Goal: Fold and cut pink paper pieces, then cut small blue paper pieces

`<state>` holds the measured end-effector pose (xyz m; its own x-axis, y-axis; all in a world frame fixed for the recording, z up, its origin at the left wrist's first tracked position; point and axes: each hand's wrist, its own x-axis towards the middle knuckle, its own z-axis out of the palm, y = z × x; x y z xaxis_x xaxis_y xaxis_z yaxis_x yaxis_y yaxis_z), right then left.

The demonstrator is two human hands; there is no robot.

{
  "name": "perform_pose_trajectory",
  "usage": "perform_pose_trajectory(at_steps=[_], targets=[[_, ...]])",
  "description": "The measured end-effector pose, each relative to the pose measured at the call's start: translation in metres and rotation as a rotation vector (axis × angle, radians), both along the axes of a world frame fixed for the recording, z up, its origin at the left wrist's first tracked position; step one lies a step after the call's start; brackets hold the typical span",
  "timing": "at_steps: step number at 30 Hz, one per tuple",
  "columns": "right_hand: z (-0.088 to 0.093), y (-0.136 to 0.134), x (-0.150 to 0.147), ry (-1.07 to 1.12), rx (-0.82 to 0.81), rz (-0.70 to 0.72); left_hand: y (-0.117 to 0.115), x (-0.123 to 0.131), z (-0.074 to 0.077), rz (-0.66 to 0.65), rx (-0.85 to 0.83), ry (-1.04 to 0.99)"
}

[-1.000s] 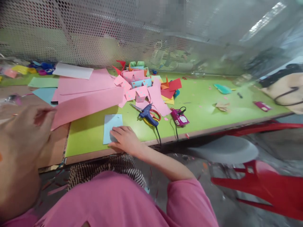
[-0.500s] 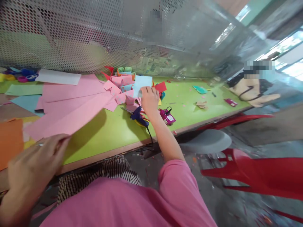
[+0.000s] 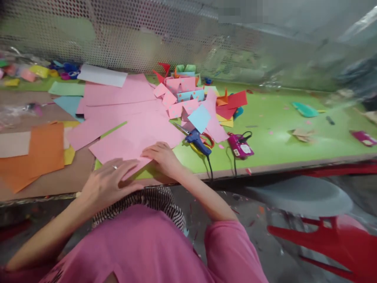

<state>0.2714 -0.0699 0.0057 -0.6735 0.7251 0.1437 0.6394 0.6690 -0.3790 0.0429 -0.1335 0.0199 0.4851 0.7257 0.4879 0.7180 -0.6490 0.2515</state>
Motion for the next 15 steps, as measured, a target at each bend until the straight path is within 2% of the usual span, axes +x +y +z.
perform_pose_trajectory(at_steps=[4,6,7,12,15], targets=[[0.006,0.009,0.009,0.109,-0.167,0.076,-0.008,-0.051,-0.012,0.097,-0.055,0.054],[0.013,0.009,0.011,0.121,-0.244,0.125,-0.014,-0.066,-0.02,0.163,-0.109,0.06],[0.016,0.009,0.011,0.126,-0.268,0.106,-0.018,-0.069,-0.024,0.209,-0.126,0.062],[0.021,0.005,0.0,0.068,-0.253,-0.296,-0.032,-0.063,-0.037,0.492,-0.148,0.033],[0.017,0.005,-0.007,-0.025,-0.196,-0.386,-0.03,-0.061,-0.038,0.621,-0.204,0.003]])
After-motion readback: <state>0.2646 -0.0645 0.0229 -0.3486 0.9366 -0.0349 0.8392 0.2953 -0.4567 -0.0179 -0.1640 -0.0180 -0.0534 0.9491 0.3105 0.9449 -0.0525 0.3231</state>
